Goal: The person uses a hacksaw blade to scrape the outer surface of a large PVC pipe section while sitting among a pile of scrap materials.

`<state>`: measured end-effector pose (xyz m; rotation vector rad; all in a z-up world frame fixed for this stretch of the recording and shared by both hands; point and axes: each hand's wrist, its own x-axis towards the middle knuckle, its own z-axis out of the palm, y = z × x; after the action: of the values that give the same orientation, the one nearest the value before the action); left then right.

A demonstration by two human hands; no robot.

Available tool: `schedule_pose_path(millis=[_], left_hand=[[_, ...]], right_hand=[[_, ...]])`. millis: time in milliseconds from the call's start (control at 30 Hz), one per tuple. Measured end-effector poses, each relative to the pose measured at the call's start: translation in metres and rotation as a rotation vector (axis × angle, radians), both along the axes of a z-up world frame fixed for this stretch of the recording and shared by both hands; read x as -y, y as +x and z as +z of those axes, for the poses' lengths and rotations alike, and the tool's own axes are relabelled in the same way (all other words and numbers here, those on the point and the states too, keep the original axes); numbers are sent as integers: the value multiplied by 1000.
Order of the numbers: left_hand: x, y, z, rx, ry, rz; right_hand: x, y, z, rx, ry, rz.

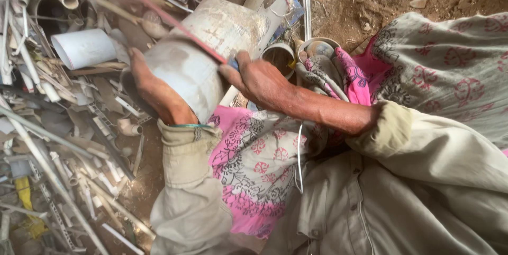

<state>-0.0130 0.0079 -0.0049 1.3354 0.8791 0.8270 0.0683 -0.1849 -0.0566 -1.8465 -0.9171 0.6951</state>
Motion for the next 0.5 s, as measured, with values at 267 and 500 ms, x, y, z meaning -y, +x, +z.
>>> schedule_pose_path(millis=[267,500], left_hand=[[-2,7,-23,-201,340,-60],[14,6,4,-64,151,-31]], right_hand=[[11,37,-37,-149,-9,-147],[4,17,-10,-22,9,-39]])
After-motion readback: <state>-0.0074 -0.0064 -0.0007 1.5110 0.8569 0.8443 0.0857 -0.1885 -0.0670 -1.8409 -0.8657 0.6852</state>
